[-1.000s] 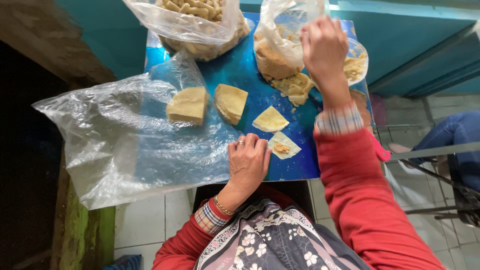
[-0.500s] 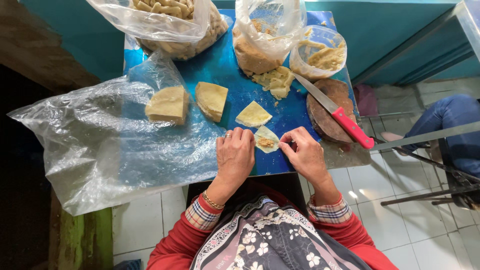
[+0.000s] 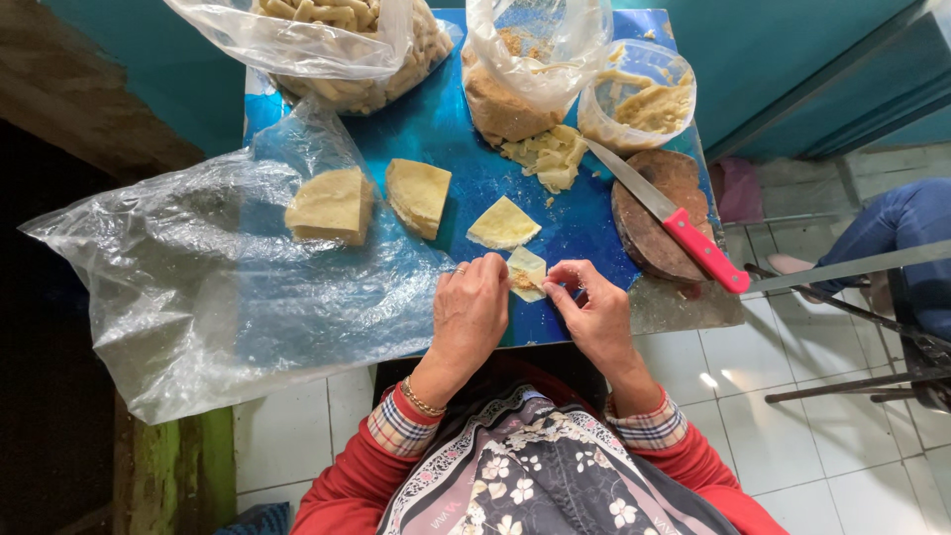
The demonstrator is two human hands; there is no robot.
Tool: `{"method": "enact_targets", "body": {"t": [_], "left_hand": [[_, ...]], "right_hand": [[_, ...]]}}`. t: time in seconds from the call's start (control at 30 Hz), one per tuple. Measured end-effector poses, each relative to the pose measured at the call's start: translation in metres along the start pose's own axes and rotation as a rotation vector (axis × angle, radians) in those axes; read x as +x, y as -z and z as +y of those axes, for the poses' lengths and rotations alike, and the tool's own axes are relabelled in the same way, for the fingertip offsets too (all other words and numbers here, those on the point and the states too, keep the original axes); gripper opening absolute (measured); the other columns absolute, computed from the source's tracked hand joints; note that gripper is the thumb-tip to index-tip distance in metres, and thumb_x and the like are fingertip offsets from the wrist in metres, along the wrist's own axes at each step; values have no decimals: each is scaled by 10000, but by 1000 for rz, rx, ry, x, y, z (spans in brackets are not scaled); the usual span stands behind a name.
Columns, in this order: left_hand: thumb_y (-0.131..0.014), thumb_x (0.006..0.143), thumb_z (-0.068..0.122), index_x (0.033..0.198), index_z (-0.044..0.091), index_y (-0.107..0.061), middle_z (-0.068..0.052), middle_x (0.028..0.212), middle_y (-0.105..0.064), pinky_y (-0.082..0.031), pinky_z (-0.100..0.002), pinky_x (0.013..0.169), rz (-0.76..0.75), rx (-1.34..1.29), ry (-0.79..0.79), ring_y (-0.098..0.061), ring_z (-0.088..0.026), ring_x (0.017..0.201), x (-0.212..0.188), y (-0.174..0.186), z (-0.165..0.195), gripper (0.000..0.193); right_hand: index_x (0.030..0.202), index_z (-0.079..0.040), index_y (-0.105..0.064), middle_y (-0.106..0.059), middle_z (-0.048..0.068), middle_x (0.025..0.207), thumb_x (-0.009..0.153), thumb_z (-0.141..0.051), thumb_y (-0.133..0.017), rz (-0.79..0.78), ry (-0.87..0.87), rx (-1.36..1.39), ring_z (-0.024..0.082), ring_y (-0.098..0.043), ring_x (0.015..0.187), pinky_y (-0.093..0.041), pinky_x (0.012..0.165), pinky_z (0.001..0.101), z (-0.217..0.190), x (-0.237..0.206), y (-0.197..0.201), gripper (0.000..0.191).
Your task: The person sits at a small table filling thin square pastry wrappers with brown filling scooped from a plastic bag, then folds and pinches each wrapper closed by hand and sets the folded pieces aside. Blocks of dough and a knife on a wooden board sit nearby on the table.
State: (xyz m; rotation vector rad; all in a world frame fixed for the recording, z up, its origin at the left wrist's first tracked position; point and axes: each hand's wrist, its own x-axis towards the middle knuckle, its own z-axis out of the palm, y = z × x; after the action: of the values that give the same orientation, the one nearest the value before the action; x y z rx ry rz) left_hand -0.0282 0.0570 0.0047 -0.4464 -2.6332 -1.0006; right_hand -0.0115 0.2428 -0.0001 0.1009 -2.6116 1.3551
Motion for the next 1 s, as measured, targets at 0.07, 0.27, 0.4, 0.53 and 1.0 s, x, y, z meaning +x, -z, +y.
{"method": "enact_targets", "body": {"t": [0.07, 0.27, 0.4, 0.53, 1.0], "left_hand": [[-692, 917, 95, 957, 75, -590, -64, 826, -645, -458, -423, 715, 11, -88, -5, -653, -275, 809, 0, -1, 1, 111], [-726, 880, 66, 1067, 49, -609, -87, 933, -678, -482, -413, 747, 41, -215, -103, -659, -292, 873, -3, -7, 3, 222], [-734, 845, 47, 1038, 48, -601, -107, 921, -650, -484, -425, 763, -30, -194, -197, -636, -313, 880, -6, -7, -4, 234], [-721, 850, 30, 1017, 40, -580, -122, 913, -625, -501, -427, 793, -61, -224, -206, -625, -332, 887, -6, -9, -10, 219], [-703, 887, 46, 953, 74, -653, -96, 883, -636, -495, -433, 741, 2, -181, -167, -620, -315, 852, -12, -7, -2, 86]], "right_hand": [[1086, -59, -684, -762, 43, 938, 915, -91, -762, 21, 17, 14, 97, -704, 762, -541, 611, 246, -1, -1, -1, 190], [1152, -59, -704, -758, 72, 1019, 897, -94, -765, -15, 153, -47, 176, -720, 845, -567, 732, 302, -5, -2, 5, 265], [1147, -61, -731, -742, 75, 1061, 822, -156, -808, -92, 354, -197, 264, -690, 912, -546, 789, 366, -6, 2, 12, 347], [1100, -83, -739, -721, 55, 1033, 823, -187, -816, -93, 484, -277, 269, -678, 904, -536, 784, 376, -3, 9, 10, 306], [917, -49, -690, -630, 107, 893, 885, -106, -741, -289, 337, -213, 303, -657, 843, -519, 725, 383, -6, 31, 7, 82]]}}
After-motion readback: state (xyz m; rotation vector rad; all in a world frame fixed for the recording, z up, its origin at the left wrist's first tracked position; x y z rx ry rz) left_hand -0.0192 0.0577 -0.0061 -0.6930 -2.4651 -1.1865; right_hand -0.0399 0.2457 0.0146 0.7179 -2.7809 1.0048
